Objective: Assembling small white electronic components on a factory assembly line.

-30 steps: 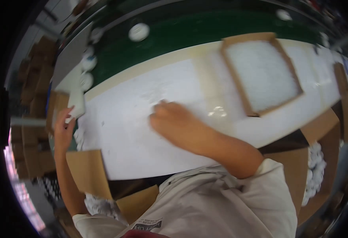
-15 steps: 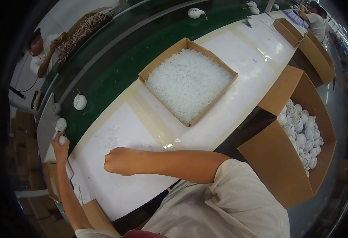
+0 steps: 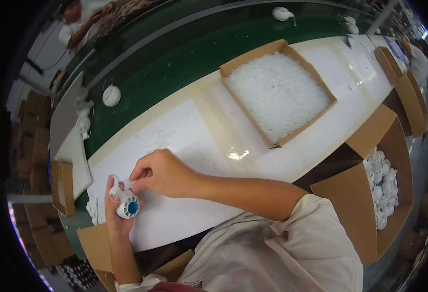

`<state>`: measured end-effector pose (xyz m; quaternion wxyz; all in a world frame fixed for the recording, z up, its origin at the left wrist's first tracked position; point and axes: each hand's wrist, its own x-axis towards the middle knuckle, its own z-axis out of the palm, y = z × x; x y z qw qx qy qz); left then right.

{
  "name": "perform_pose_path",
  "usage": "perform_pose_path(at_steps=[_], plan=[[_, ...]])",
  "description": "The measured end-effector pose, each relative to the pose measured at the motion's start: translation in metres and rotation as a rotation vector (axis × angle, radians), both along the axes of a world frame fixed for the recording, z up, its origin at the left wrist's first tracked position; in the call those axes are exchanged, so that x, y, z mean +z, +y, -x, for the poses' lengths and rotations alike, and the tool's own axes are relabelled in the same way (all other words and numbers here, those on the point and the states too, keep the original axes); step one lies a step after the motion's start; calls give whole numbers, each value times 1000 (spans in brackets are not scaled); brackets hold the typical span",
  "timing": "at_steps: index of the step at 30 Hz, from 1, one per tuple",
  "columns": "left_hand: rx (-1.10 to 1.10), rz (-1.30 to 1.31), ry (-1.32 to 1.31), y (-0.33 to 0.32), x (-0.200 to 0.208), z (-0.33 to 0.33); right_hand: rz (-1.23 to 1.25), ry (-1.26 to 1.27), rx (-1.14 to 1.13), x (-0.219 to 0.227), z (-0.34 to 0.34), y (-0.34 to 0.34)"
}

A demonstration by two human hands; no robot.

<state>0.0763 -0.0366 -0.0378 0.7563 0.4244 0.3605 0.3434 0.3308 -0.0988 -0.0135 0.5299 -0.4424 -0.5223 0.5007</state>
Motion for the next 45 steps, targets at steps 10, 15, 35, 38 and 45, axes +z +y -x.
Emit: perform_pose_path(at_steps=[10,15,35,38,45], plan=[[-270,147,-241,-4,23,0,221,131,-29,2,6,3],[-356,-5,94,-13,37,-5,37,94,-52,-3,14,-2],[-239,-754,588,-16,30,-18,-466,-590,-207,-19,15,3],[-282,-752,541,-18,34,-18,-333,-571,-147,-22,11,5],[-343,-655,307,-21,32,-13,38,-217,122,-12,13,-1]])
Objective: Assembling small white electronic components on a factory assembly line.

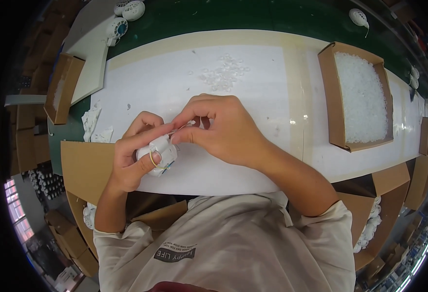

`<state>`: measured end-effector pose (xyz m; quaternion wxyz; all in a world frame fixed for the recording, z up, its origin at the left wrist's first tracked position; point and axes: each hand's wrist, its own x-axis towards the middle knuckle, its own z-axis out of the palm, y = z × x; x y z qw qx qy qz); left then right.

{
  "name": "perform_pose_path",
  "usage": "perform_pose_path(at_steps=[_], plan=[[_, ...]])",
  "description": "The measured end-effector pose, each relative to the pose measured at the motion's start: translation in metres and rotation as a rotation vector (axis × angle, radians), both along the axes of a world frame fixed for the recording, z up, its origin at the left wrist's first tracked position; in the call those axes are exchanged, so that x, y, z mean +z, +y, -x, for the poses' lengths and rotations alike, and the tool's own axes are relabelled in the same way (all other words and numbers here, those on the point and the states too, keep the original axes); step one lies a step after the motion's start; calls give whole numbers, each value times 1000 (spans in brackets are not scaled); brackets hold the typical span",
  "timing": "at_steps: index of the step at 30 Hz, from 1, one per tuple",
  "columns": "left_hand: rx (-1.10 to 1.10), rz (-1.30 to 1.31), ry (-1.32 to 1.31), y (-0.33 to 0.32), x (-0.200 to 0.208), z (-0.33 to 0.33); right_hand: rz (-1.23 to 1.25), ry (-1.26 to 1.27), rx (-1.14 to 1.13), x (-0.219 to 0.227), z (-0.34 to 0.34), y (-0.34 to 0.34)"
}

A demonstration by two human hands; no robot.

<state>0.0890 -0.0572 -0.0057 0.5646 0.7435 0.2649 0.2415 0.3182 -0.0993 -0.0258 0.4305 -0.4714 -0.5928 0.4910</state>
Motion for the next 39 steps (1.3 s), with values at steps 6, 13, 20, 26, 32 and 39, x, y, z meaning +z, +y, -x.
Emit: perform_pose_path(at_steps=[6,13,20,26,32,39], plan=[[67,247,-127,-16,-7,-3,348,509,99,-4,12,-2],[41,354,-176,-16,-8,-5,440,721,66,-7,22,-9],[-81,-233,-152,-7,-20,1,303,681,110,-3,20,-10],[57,945,-456,-19,-7,-11,-343,19,38,-2,6,-4],[30,1189,-490,-17,-11,-10,-456,-44,-64,-4,16,-6],[71,874,-313,-10,-14,-10,-218,48,-84,3,21,-11]])
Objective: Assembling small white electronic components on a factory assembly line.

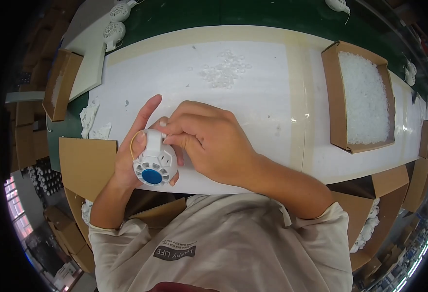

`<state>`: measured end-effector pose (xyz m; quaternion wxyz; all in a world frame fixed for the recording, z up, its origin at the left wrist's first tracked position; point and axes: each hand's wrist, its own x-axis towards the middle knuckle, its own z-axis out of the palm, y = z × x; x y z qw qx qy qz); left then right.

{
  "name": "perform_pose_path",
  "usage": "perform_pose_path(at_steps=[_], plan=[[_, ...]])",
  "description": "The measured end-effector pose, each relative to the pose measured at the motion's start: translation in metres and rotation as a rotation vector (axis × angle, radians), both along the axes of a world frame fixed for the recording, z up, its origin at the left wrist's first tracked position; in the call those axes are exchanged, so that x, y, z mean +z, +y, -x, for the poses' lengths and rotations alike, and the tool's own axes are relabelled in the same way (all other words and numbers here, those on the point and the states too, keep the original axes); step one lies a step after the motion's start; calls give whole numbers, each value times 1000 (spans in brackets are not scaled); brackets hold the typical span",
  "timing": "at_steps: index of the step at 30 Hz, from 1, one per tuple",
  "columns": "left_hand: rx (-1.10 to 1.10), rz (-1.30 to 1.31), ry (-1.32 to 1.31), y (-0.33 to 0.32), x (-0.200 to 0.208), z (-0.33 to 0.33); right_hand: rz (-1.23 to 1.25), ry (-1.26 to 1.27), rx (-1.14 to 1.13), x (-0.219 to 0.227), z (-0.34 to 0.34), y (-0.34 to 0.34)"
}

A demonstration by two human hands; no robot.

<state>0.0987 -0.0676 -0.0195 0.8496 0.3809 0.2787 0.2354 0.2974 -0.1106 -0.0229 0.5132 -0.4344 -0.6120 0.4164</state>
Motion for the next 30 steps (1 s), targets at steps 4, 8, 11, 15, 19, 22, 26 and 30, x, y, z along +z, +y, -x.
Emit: perform_pose_path(at_steps=[4,8,11,15,19,22,26,30], plan=[[-74,144,-66,2,1,1,-189,-168,-45,1,-4,-1],[-104,245,-199,-1,2,-2,-106,-93,-10,8,-5,-3],[-69,270,-183,-3,6,-3,60,84,3,7,-2,-5],[18,213,-138,-8,1,-2,42,255,-112,1,9,-7],[10,180,-145,-9,-5,0,79,307,2,-4,8,-9],[-19,201,-135,-6,-5,2,102,229,54,-2,2,-7],[-38,235,-46,-4,-5,3,137,35,111,1,-8,-3],[-19,251,12,-6,-12,-2,157,-110,194,13,-26,7]])
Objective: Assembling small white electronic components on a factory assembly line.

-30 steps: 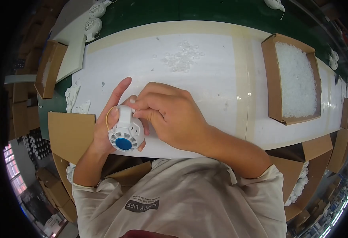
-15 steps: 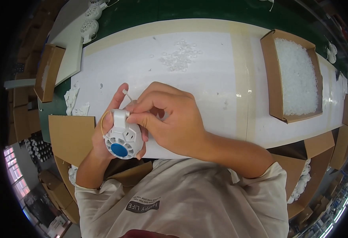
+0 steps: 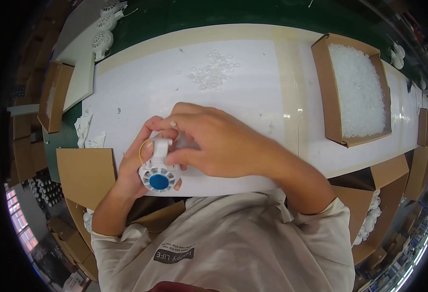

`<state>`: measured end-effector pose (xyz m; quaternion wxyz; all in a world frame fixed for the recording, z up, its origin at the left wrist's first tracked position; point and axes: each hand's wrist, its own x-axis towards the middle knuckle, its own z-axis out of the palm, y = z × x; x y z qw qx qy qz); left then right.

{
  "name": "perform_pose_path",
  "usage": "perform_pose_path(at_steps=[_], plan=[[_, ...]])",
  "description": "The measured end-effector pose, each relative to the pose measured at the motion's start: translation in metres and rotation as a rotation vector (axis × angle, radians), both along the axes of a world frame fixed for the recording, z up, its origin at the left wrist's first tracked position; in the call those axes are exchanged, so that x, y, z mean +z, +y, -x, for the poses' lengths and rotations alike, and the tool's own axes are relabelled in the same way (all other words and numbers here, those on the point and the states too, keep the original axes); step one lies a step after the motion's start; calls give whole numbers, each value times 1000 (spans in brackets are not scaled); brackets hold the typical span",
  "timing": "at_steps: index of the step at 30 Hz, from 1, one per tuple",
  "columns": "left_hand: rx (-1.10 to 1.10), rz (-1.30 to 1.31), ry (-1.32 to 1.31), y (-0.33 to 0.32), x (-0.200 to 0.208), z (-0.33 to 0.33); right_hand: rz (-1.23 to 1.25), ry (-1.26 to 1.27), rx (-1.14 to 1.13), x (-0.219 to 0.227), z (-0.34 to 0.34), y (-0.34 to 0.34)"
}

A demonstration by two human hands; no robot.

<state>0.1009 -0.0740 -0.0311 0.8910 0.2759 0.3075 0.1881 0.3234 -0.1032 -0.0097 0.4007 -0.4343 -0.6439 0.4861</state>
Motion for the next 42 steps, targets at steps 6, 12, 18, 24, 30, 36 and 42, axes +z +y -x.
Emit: perform_pose_path(at_steps=[6,12,18,24,30,36,42], plan=[[226,90,-8,0,3,-13,-196,-475,-369,-1,-51,13],[286,-108,64,11,4,-2,-156,-797,-383,-10,-40,10],[261,-284,-47,11,-15,7,-196,-865,-486,-29,-34,15],[212,-411,31,13,-9,7,-266,-821,-506,-37,-33,18],[260,-319,-1,13,1,0,-222,-800,-530,-17,-32,16],[250,-331,-73,10,-13,5,119,-92,-345,-1,-19,10],[281,-71,-171,6,-11,3,175,9,-320,-14,-5,11]])
